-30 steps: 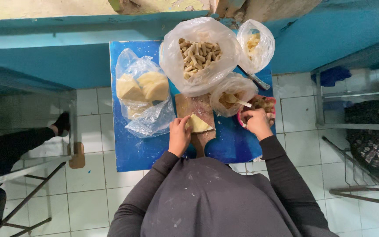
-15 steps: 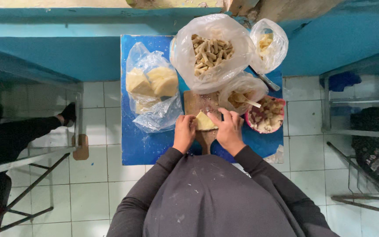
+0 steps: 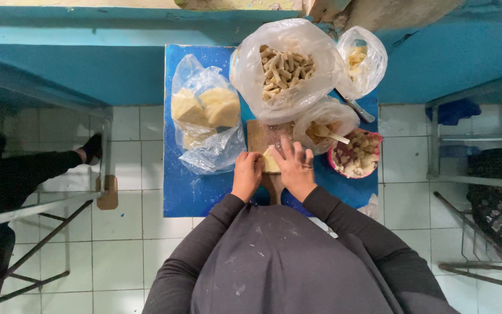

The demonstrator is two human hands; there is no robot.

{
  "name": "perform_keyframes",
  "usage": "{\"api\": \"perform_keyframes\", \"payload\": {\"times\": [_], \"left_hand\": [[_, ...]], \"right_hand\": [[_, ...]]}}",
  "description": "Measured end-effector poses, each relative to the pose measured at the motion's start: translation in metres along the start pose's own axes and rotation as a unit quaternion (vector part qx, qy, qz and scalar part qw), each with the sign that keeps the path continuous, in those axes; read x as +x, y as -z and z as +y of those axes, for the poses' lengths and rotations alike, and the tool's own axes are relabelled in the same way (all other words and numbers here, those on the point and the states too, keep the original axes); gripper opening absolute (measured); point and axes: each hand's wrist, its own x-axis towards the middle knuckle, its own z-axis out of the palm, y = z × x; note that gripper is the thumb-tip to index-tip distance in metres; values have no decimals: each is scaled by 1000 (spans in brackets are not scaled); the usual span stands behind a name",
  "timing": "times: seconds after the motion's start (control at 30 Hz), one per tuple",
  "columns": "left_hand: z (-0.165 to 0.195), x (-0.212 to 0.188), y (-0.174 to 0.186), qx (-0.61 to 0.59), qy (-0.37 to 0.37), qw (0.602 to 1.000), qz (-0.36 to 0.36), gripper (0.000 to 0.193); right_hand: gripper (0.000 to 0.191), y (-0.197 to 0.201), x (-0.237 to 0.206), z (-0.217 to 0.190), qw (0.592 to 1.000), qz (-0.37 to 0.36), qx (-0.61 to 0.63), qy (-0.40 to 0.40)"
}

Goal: The person flattens a piece of dough on a small wooden board, pinches and shapes it by hand, then uses a spoon to add filling from a pink bowl and folds the dough over the filling. Finished dough pieces accumulate in a plastic bag on the table alongside blocks of raw dough.

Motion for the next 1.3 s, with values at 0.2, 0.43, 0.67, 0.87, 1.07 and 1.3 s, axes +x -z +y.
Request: {"api": "perform_keyframes", "payload": {"times": [0.2,0.43,0.67,0.87,1.07,1.3], "left_hand": [[-2,0,0,0,9,1000,-5,17],[-5,0,1,2,12,1000,-9,19],[-7,0,-3,4,10,1000,-10,18],[-12,-5,-2,-11,41,999,-22,18],[-13,-7,-1,-34,50,998,-18,17],[-12,-4,2,-47,58,997,-16,15]], "right_hand": [[65,-3,0,-4,1000,-4,-4,-14],[64,-6,-19,-3,977,-82,187,-66],[66,-11,-17,-7,969,-44,222,-95],[54,-9,-27,-12,984,-41,170,-12],[71,-17,-21,-16,997,-25,71,14],[67,-11,-37,-3,996,-42,78,-16]]}}
